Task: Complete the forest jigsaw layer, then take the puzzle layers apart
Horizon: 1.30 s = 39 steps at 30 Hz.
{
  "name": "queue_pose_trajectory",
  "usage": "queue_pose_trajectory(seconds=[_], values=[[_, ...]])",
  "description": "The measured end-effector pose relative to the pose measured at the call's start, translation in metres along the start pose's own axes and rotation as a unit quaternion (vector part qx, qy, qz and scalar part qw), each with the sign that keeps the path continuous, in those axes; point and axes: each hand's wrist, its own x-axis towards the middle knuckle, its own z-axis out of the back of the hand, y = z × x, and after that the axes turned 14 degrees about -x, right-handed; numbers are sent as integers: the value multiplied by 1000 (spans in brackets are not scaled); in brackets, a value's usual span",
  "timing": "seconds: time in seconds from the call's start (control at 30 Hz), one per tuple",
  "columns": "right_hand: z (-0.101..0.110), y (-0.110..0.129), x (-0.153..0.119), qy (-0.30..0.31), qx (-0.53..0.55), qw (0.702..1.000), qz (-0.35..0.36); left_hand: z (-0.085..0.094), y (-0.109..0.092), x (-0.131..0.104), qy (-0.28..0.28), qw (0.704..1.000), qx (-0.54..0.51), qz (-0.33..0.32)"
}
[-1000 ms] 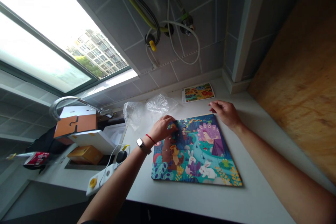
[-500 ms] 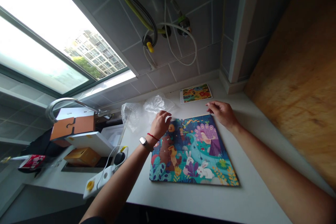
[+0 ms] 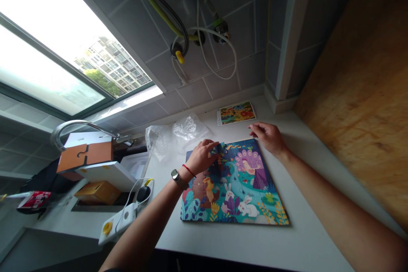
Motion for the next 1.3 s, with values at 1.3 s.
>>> queue_pose_trajectory(seconds=[1.3], values=[[-1, -5, 1, 1, -22, 1000, 9, 9, -33, -39, 14, 998, 37, 38]])
